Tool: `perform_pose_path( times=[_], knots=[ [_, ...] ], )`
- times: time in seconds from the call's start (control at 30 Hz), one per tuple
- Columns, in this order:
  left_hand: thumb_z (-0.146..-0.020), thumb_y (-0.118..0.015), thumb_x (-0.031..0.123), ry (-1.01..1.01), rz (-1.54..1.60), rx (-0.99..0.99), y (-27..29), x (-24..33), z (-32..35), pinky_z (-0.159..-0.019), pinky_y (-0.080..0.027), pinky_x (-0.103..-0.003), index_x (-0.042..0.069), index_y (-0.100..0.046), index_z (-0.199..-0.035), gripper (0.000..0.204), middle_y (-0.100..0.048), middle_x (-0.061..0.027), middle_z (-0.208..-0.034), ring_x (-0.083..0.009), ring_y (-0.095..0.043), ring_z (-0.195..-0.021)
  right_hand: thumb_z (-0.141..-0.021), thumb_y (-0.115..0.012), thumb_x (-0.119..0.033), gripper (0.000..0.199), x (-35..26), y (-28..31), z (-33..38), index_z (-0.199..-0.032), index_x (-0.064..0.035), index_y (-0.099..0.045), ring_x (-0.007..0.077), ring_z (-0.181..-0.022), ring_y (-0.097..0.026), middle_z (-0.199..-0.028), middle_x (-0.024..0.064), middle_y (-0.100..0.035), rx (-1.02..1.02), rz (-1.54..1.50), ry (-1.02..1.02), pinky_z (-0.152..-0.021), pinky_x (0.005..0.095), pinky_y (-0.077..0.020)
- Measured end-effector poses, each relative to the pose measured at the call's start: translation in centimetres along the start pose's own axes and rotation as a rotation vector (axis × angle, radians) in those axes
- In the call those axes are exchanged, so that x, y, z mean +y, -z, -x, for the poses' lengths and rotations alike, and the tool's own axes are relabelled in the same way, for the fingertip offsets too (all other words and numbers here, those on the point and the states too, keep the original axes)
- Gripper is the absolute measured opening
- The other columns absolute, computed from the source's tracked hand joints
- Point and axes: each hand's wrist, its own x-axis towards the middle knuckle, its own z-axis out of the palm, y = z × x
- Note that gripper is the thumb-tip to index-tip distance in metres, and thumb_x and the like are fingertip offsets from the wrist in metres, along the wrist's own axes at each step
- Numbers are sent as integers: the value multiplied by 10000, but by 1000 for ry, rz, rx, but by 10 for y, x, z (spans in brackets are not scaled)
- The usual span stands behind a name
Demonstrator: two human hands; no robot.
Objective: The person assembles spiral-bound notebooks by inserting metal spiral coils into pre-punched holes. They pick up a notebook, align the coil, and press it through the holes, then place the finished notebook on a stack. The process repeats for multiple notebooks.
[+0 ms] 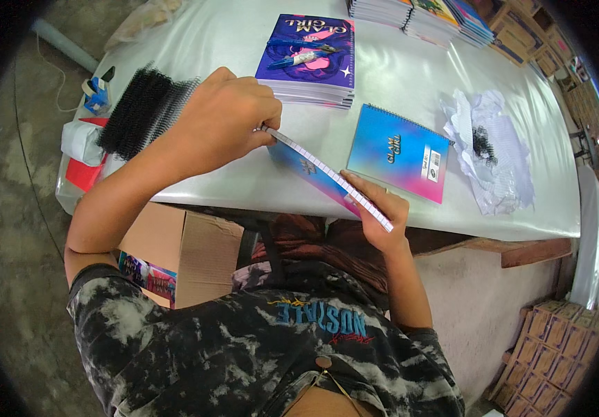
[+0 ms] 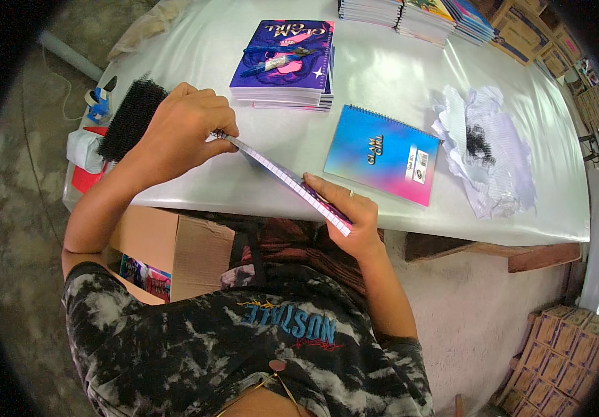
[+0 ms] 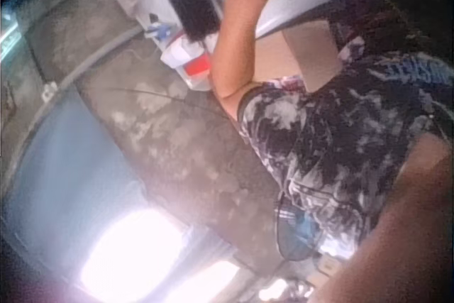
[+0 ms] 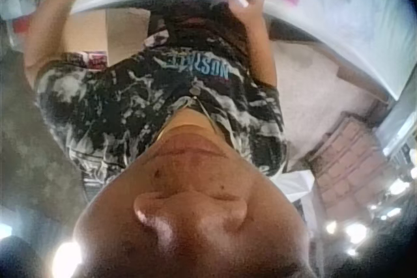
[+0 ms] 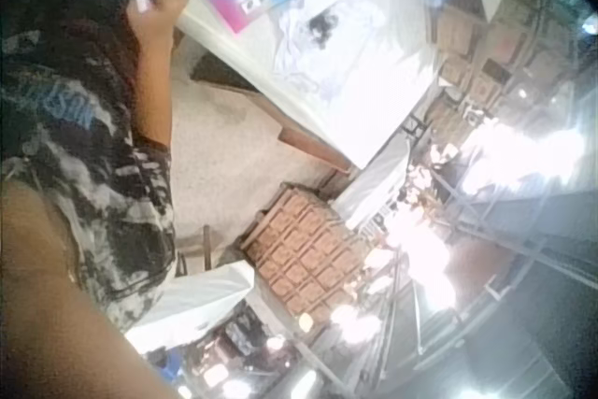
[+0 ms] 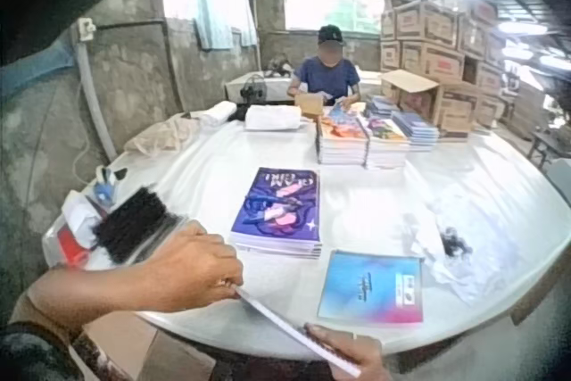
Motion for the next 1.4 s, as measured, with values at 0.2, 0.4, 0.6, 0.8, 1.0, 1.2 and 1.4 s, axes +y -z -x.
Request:
perform_pose_path(
  times=[0.2,0.4,0.6,0.8,1.0,1.2,1.4],
  knots=[
    [-629,-749,195,15,-72,2,-2,5,-3,-710,-362,-322,91,-556,-691,227,-549,-13,-695,-194,-533,-734,-707,-536,101,411,-7,1,-1,-1094,-12,-617,224,-866,-655,-1031,152,-645,-20,-6,-52,-757,258,-487],
    [-652,-730,191,-71,-117,23,-2,-11,1,-772,-381,-344,96,-582,-803,232,-573,-31,-779,-201,-543,-802,-782,-571,49,288,-8,5,-2,-1060,-1,-630,143,-812,-638,-995,126,-662,49,-91,-189,-727,245,-487],
    [-686,-709,173,-89,-246,15,3,-10,-3,-837,-383,-368,107,-589,-962,308,-590,-12,-900,-217,-534,-906,-808,-580,30,234,-10,10,-5,-1036,21,-633,115,-741,-614,-947,132,-671,34,-69,-356,-676,229,-478],
    [-692,-707,281,-34,-222,41,-5,-9,0,-932,-319,-442,95,-545,-1048,433,-525,-96,-1125,-296,-462,-1097,-756,-565,76,322,-2,3,-4,-1068,19,-619,192,-869,-651,-1006,154,-654,32,-19,-78,-750,279,-498],
    [-665,-518,742,-200,-240,102,-152,-14,75,-962,54,-689,11,-149,-1398,1099,-98,-346,-1406,-530,-60,-1295,-760,-589,-27,296,-5,0,-4,-1049,25,-622,288,-899,-649,-1022,196,-634,7,135,73,-792,303,-503],
    [-609,-499,801,-105,-64,562,-165,-7,70,-960,67,-689,-15,-170,-1384,1172,-122,-355,-1394,-552,-95,-1277,-741,-668,-104,336,-7,-16,-10,-1032,56,-612,288,-888,-652,-998,218,-633,-71,91,314,-772,311,-514],
    [-694,-542,691,-224,-41,682,-154,15,69,-971,-171,-630,-35,-266,-1351,1017,-364,-216,-1342,-424,-286,-1249,-713,-683,-75,347,-8,-8,-4,-1028,51,-614,307,-878,-652,-984,229,-632,-93,71,271,-763,334,-522]
  ],
)
